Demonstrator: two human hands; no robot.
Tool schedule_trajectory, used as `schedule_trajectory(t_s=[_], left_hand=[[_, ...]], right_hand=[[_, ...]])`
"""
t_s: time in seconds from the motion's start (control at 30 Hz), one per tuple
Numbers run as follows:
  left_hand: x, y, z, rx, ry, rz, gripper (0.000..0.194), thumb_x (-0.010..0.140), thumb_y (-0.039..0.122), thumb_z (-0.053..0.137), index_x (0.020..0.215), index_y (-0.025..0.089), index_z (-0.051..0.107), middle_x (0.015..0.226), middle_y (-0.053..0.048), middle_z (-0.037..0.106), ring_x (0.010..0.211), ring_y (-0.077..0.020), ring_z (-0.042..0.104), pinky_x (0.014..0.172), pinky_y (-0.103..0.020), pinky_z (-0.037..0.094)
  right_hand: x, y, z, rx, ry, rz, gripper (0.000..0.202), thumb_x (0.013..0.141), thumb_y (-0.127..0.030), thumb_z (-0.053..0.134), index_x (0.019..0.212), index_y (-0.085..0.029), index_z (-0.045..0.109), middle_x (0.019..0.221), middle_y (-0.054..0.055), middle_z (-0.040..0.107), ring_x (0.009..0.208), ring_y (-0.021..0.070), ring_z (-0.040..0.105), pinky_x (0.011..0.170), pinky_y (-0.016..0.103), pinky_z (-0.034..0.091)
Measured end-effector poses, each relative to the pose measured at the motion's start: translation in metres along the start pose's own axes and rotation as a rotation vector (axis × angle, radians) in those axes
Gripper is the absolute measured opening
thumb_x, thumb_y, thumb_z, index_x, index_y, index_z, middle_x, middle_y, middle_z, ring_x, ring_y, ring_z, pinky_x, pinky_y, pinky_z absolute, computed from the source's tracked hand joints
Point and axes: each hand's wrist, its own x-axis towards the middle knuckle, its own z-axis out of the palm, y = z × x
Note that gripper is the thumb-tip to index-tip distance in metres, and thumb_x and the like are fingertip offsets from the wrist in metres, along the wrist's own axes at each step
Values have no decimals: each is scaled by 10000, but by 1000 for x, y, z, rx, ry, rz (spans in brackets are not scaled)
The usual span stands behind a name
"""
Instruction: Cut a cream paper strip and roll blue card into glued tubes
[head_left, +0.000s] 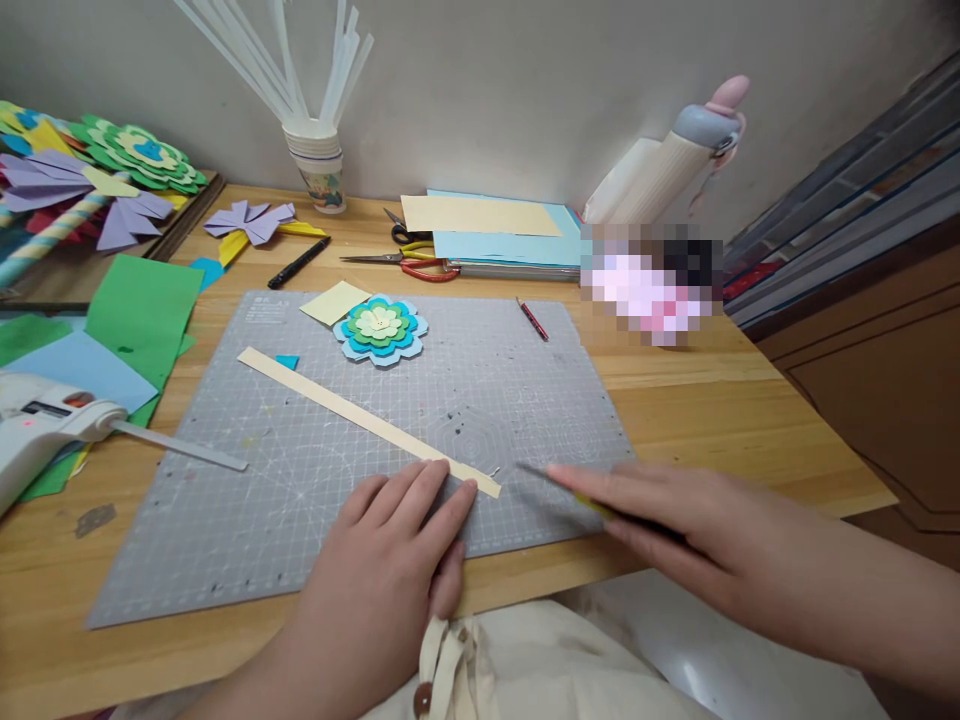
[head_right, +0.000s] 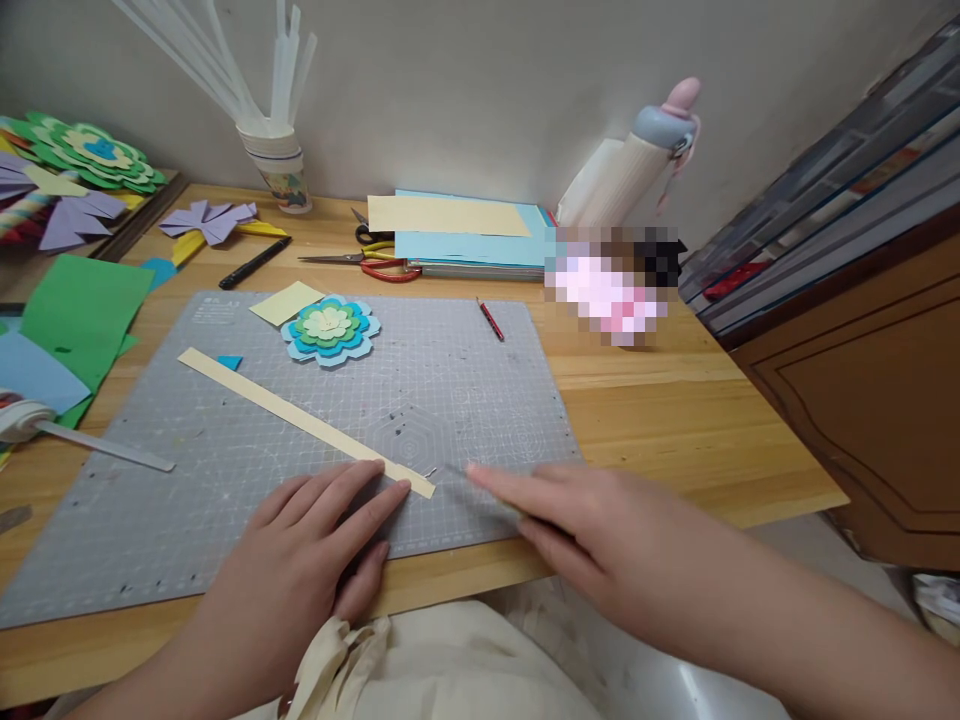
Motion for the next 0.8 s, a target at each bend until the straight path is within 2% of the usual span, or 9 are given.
schedule_trajectory(t_s=[0.1, 0.2, 0.3, 0.37, 0.4, 0.47, 0.57, 0.63, 0.8], left_hand=[[0, 0, -3, -15, -9, 7, 355, 878, 217, 481, 1228, 247, 537, 1278, -62, 539, 1121, -236, 513, 912, -396, 388], [-1, 1, -4, -14, 5, 28, 350, 876, 195, 476, 1220, 216, 541, 1267, -71, 549, 1112, -237, 519, 917, -407, 397], [-1, 1, -4, 1, 33, 37, 377, 871, 201, 486, 1246, 198, 524, 1269, -74, 558, 1123, -242, 518, 922, -416, 403], [-1, 1, -3, 2, 37, 30, 381, 865, 204, 492, 1244, 199, 527, 1271, -74, 558, 1118, -248, 522, 916, -423, 412], [-1, 1, -3, -1, 35, 25, 378, 862, 204, 495, 1238, 202, 532, 1270, -74, 557, 1111, -249, 524, 912, -426, 417], [-1, 0, -2, -8, 36, 11, 375, 855, 200, 499, 1228, 206, 537, 1266, -78, 552, 1096, -251, 527, 903, -430, 426], [-2, -2, -2, -14, 60, -13, 381, 848, 203, 507, 1228, 208, 532, 1260, -87, 546, 1096, -261, 520, 901, -442, 431], [-4, -3, -1, -27, 69, -34, 383, 850, 209, 505, 1232, 207, 525, 1257, -94, 542, 1110, -268, 512, 904, -448, 433], [-6, -5, -1, -124, 106, -79, 406, 851, 204, 501, 1257, 208, 481, 1256, -102, 528, 1148, -268, 488, 942, -453, 420]], right_hand=[[19, 15, 0, -88, 109, 23, 485, 964, -329, 372, 1434, -428, 309, 1078, 36, 611, 859, 198, 627, 731, 332, 510], [51, 31, 11, -186, 254, 38, 494, 969, -273, 366, 1450, -372, 305, 1041, 69, 577, 858, 207, 598, 753, 368, 498], [74, 31, 22, -324, 371, -56, 427, 920, -230, 480, 1342, -293, 502, 1146, 121, 549, 1008, 277, 542, 857, 462, 439], [80, 18, 27, -273, 448, -96, 321, 896, -228, 523, 1207, -214, 600, 1178, 140, 538, 1062, 290, 511, 898, 471, 408], [81, 8, 29, -188, 444, -109, 257, 889, -231, 534, 1126, -185, 620, 1138, 133, 556, 1034, 269, 523, 886, 437, 419], [80, -11, 33, 11, 317, -109, 168, 861, -246, 580, 1013, -177, 603, 1010, 86, 600, 911, 211, 557, 800, 353, 453], [80, -33, 41, 114, 190, -90, 227, 795, -204, 644, 1005, -192, 559, 975, 50, 621, 882, 193, 555, 763, 323, 436], [81, -38, 45, 133, 183, -78, 248, 781, -141, 625, 1008, -200, 543, 961, 40, 622, 884, 187, 549, 755, 315, 415], [84, -37, 50, 292, 152, -50, 262, 780, -56, 534, 977, -227, 517, 790, -21, 587, 739, 140, 514, 653, 268, 368]])
